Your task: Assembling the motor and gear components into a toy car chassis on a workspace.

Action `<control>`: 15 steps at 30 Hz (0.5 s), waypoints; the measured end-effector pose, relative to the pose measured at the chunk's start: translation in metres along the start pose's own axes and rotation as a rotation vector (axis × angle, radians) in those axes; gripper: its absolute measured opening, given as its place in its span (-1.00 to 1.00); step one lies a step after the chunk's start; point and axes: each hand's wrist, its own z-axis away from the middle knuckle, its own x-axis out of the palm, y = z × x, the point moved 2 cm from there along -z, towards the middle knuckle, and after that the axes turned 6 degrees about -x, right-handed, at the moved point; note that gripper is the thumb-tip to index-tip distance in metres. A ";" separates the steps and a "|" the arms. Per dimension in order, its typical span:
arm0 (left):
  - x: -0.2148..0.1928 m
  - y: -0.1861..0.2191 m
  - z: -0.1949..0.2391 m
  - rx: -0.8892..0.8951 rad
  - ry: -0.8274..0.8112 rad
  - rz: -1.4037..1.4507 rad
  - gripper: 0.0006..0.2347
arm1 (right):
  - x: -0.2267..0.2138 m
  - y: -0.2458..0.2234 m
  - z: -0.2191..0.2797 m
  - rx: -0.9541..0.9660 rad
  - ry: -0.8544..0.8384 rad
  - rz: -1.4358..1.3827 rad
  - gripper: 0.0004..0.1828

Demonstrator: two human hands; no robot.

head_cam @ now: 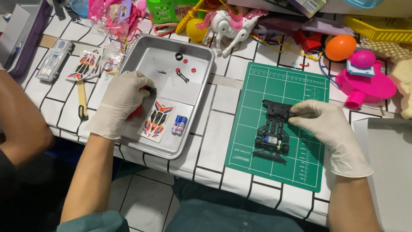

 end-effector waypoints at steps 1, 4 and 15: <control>-0.015 0.016 0.003 0.004 -0.001 0.001 -0.75 | 0.000 -0.003 0.002 0.003 0.003 -0.001 -0.67; -0.058 0.068 0.009 -0.076 0.086 0.358 -0.77 | 0.000 -0.009 0.003 0.023 -0.005 0.011 -0.68; -0.009 0.274 -0.008 -0.015 -0.050 1.203 -0.73 | -0.002 0.007 -0.007 0.025 -0.009 -0.077 -0.66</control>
